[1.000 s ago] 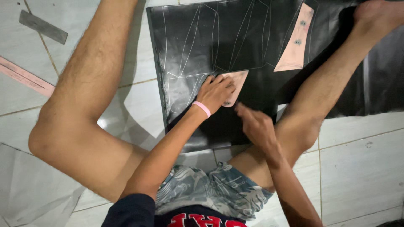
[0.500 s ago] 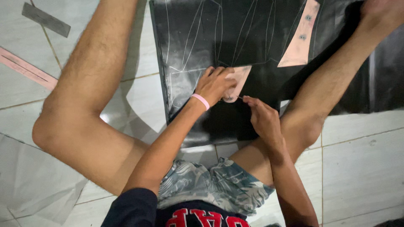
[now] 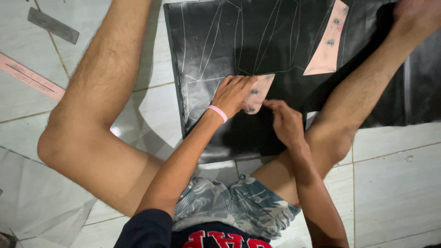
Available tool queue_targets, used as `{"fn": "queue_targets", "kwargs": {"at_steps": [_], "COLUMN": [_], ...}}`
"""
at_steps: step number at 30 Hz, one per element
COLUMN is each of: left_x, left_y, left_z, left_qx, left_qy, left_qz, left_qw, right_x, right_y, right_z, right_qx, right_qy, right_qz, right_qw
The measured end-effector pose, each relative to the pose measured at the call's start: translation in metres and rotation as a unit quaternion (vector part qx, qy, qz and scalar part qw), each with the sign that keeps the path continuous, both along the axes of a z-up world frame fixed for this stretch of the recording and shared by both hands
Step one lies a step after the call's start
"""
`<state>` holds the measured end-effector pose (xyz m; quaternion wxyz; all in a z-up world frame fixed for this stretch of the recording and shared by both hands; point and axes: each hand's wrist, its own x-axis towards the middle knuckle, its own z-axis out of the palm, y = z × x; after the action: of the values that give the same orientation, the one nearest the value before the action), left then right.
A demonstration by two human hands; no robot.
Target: The person sits on the floor and uses a small pink template to mark outlines on a large black sheet. They repeatedly position the template, trace its edges with a white marking tool, and move it to new locations on the sheet.
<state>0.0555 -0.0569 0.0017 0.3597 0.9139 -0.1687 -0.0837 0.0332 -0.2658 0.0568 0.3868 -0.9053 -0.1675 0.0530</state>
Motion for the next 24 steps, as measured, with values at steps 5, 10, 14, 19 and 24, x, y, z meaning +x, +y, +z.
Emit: {"fn": "queue_targets", "kwargs": {"at_steps": [5, 10, 14, 19, 24], "left_x": [-0.003, -0.002, -0.007, -0.004, -0.025], "left_y": [-0.006, -0.005, -0.009, -0.010, -0.016], "left_z": [0.001, 0.001, 0.004, -0.012, -0.057], "left_qx": [0.022, 0.013, 0.002, -0.025, -0.171], "left_qy": [0.008, 0.007, -0.028, 0.044, 0.107], "left_qz": [0.003, 0.011, 0.019, 0.078, 0.312], "left_qw": [1.000, 1.000, 0.999, 0.996, 0.929], "right_x": [0.014, 0.019, 0.013, 0.012, 0.000], "right_y": [0.004, 0.008, 0.003, -0.019, -0.061], "right_z": [0.000, 0.001, -0.008, -0.023, -0.046], "right_qx": [-0.058, 0.003, 0.007, 0.088, 0.271], "right_qy": [0.090, -0.009, 0.035, 0.003, 0.049], "right_qz": [-0.072, -0.023, -0.018, -0.079, -0.248], "right_qw": [0.992, 1.000, 0.999, 0.993, 0.929]}}
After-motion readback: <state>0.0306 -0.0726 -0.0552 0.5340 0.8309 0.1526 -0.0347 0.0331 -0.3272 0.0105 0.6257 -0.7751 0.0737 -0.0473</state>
